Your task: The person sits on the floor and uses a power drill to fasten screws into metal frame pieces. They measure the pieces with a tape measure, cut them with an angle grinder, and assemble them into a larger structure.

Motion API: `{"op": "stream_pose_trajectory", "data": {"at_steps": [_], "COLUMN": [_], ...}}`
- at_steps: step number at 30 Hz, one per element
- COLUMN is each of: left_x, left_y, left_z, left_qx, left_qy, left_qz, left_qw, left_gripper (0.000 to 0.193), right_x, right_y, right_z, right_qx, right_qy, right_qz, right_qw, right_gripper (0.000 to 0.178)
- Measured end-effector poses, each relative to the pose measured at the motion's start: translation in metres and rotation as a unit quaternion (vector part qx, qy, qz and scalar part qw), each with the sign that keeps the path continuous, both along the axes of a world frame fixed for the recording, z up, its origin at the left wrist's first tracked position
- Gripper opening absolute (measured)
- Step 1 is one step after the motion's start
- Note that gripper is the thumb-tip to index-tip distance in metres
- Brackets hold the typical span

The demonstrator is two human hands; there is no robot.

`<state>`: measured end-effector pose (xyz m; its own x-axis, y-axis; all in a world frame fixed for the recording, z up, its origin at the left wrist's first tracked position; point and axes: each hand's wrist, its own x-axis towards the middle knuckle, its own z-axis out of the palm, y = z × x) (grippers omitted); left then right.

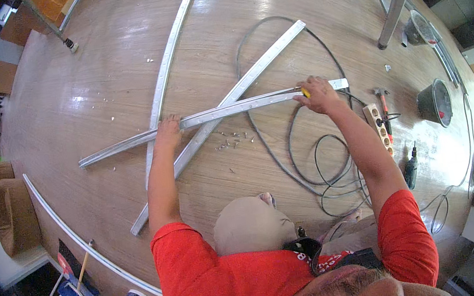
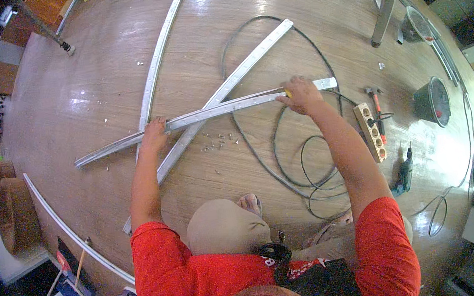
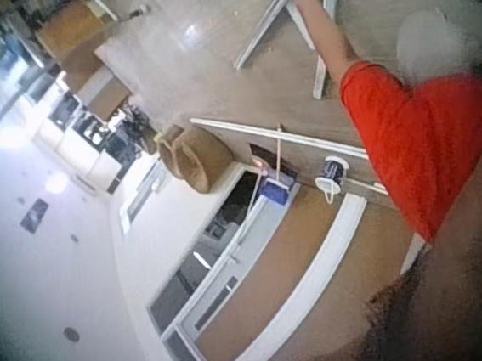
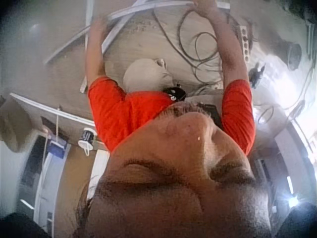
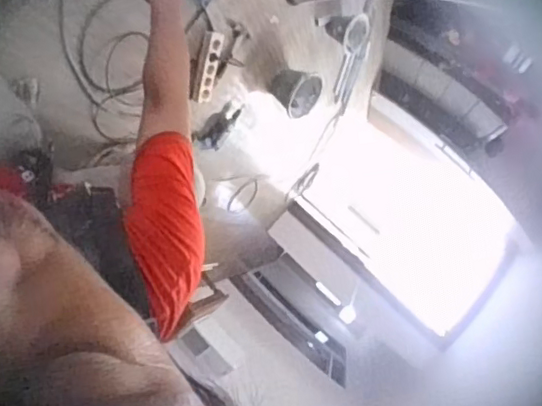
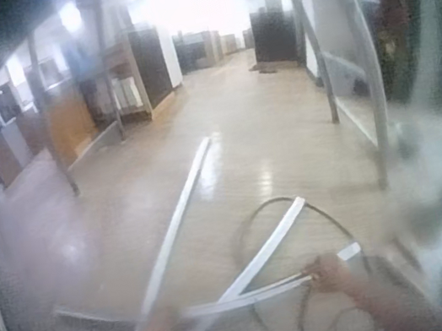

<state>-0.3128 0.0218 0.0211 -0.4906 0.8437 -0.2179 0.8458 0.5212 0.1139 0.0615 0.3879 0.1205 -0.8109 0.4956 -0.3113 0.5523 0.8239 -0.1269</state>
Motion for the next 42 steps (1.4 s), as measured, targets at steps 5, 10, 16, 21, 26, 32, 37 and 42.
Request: {"op": "stream_pose_trajectory", "data": {"at_steps": [5, 10, 16, 21, 26, 32, 37, 42], "left_x": [0.002, -0.002, 0.003, 0.001, 0.000, 0.000, -0.002, 0.024], "left_y": [0.001, 0.019, 0.023, 0.019, 0.016, 0.011, 0.012, 0.013], "left_z": [0.009, 0.017, 0.024, 0.018, 0.012, 0.005, 0.011, 0.027], "left_qx": [-0.025, -0.053, -0.108, -0.065, -0.048, -0.021, -0.072, -0.003], "left_qy": [-0.035, -0.031, -0.047, -0.025, -0.058, -0.057, -0.130, 0.036], "left_qz": [0.017, 0.021, 0.022, 0.027, 0.077, 0.082, 0.087, 0.007], "left_qw": [0.999, 0.998, 0.993, 0.997, 0.994, 0.995, 0.985, 0.999], "left_gripper": [0.056, 0.045, 0.041, 0.034, 0.032, 0.032, 0.046, 0.079], "right_x": [0.027, 0.034, 0.023, 0.013, 0.006, 0.008, 0.013, 0.013], "right_y": [0.017, 0.026, 0.029, 0.011, 0.001, 0.000, -0.002, 0.000], "right_z": [-0.005, -0.018, -0.019, -0.024, -0.032, -0.034, -0.039, -0.038], "right_qx": [-0.003, 0.029, 0.044, 0.082, 0.138, 0.115, 0.138, 0.130], "right_qy": [-0.013, 0.032, -0.038, -0.051, -0.070, -0.058, -0.021, -0.030], "right_qz": [-0.048, -0.065, -0.095, -0.120, -0.139, -0.146, -0.144, -0.146], "right_qw": [0.999, 0.997, 0.994, 0.988, 0.978, 0.981, 0.980, 0.980], "right_gripper": [0.060, 0.055, 0.053, 0.050, 0.046, 0.048, 0.048, 0.050]}}
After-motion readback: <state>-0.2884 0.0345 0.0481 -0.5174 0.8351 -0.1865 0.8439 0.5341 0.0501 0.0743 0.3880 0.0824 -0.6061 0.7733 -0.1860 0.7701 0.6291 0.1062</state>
